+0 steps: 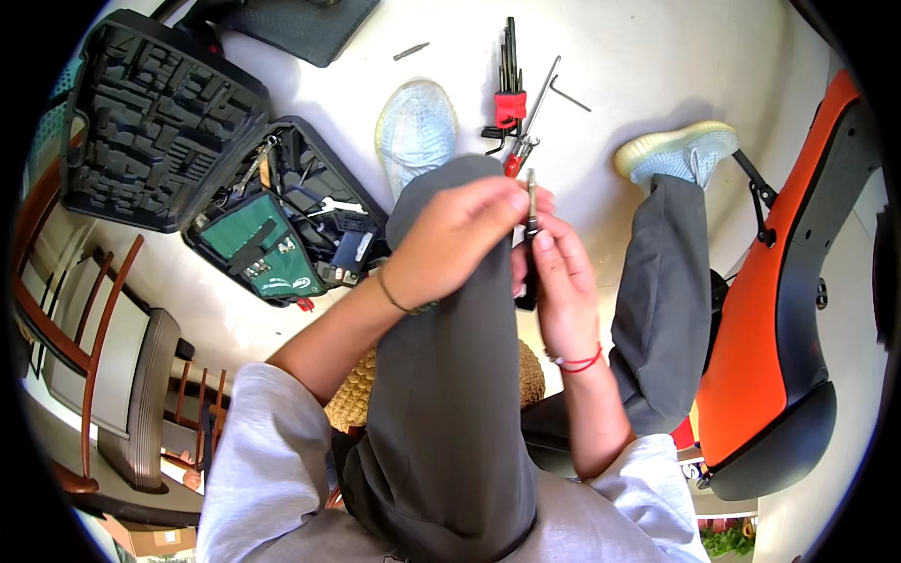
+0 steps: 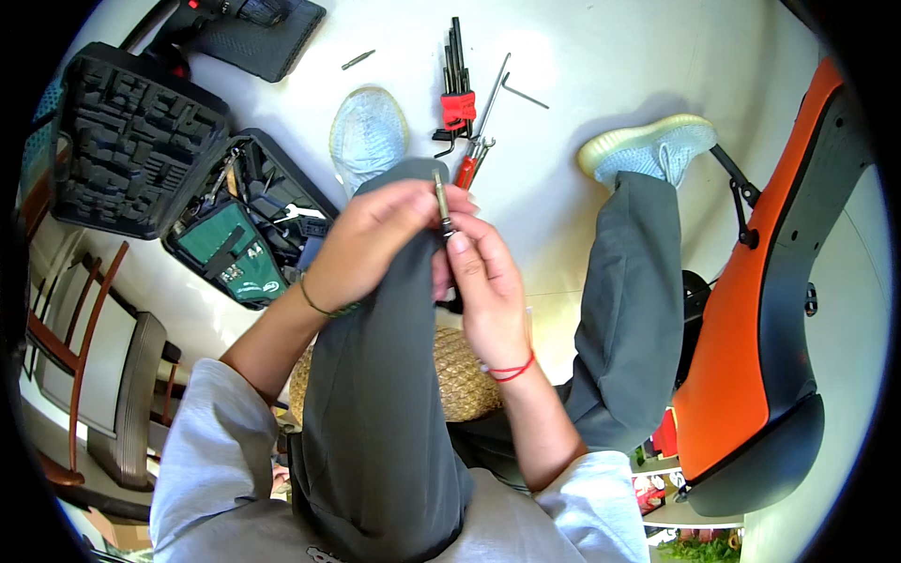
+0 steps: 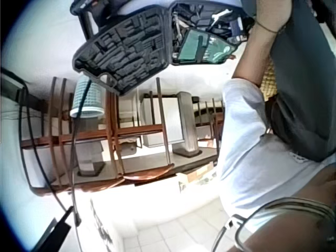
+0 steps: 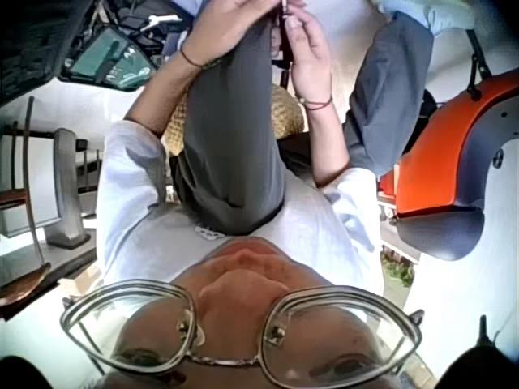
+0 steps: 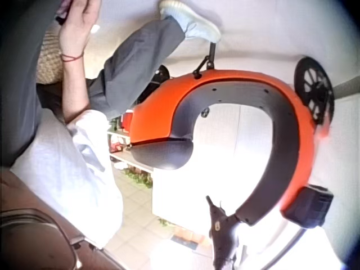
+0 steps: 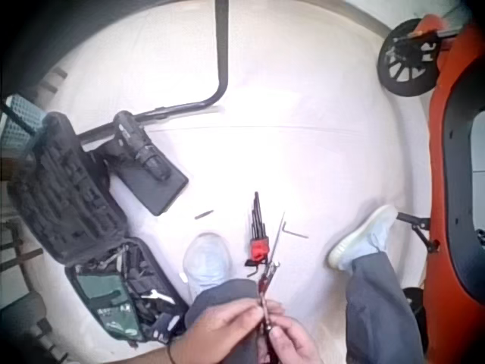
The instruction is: The person works on the front fork and wheel assembly of an orange scooter using a socket wrench and then closes a tool case containing various wrenches and bits.
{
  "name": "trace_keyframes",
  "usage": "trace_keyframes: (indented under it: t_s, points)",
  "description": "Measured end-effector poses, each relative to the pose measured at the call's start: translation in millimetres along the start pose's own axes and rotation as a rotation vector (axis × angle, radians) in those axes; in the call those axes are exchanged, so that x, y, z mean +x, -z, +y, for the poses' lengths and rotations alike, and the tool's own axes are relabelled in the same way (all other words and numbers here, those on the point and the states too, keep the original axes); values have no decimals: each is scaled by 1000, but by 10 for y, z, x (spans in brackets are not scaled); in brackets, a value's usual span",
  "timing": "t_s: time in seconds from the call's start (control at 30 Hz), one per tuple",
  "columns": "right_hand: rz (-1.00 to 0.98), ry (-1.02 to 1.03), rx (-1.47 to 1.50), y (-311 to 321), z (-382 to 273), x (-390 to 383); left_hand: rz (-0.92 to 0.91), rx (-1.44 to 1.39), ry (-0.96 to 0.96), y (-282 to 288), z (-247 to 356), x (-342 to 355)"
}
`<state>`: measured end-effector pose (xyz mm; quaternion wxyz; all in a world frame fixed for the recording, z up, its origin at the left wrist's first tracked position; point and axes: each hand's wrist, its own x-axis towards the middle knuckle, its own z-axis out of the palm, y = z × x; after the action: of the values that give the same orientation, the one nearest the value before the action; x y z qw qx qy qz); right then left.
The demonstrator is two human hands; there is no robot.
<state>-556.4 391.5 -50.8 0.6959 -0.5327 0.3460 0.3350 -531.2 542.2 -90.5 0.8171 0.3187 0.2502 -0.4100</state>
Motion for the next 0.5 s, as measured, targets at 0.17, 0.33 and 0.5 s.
trace_keyframes:
  t_s: [0.17, 0.33, 0.5]
  points:
    - [74, 5, 11, -56, 80, 72, -52, 274, -24, 36, -36, 149]
    - [136, -55, -84, -51, 142, 62, -47, 226, -89, 175, -247, 186]
    - [162, -111, -97, -153, 130, -3, 26, 274, -93, 184, -220, 72]
